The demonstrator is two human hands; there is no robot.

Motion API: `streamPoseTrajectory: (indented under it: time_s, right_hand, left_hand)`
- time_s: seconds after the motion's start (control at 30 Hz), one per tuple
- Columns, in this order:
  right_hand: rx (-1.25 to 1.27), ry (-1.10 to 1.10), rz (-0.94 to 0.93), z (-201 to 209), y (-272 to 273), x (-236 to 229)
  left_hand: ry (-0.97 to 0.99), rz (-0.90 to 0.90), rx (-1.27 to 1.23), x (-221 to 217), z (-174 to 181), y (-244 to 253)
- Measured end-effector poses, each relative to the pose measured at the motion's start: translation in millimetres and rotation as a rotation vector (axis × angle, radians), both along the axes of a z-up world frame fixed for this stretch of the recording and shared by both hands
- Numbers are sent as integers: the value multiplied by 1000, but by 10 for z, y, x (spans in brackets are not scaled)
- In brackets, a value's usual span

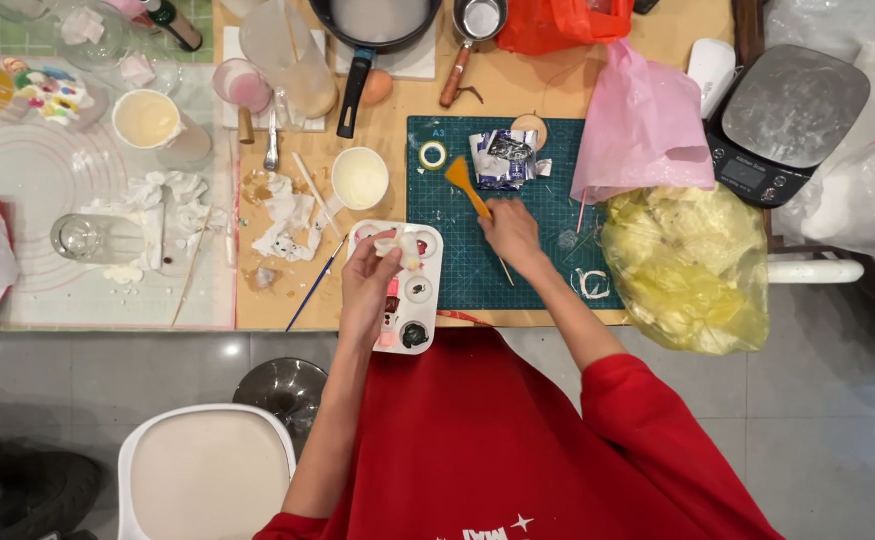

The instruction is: Preparing and organizing various candle-making materials such as wax, coloring tools, and molds on a workshop table.

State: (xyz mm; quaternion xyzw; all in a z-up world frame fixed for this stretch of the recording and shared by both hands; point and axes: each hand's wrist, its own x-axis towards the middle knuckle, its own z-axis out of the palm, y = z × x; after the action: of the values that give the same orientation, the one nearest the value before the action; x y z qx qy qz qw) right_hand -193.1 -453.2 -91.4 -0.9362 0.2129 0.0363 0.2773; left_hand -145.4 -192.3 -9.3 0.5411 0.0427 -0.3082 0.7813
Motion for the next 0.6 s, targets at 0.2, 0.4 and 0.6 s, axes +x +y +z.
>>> streamPoseTrajectory:
  time_s: [0.2, 0.4, 0.6]
  right_hand:
    - [1069, 120, -138, 245, 139, -280]
    - [1442, -90, -270, 348, 400, -380]
    - [1275, -132, -340, 800, 452, -352]
  left_hand:
    - [-410, 85, 193, 80, 70, -316]
    - [-748, -41, 420, -67, 113, -870]
    - [-1138, -160, 505, -243, 132, -952]
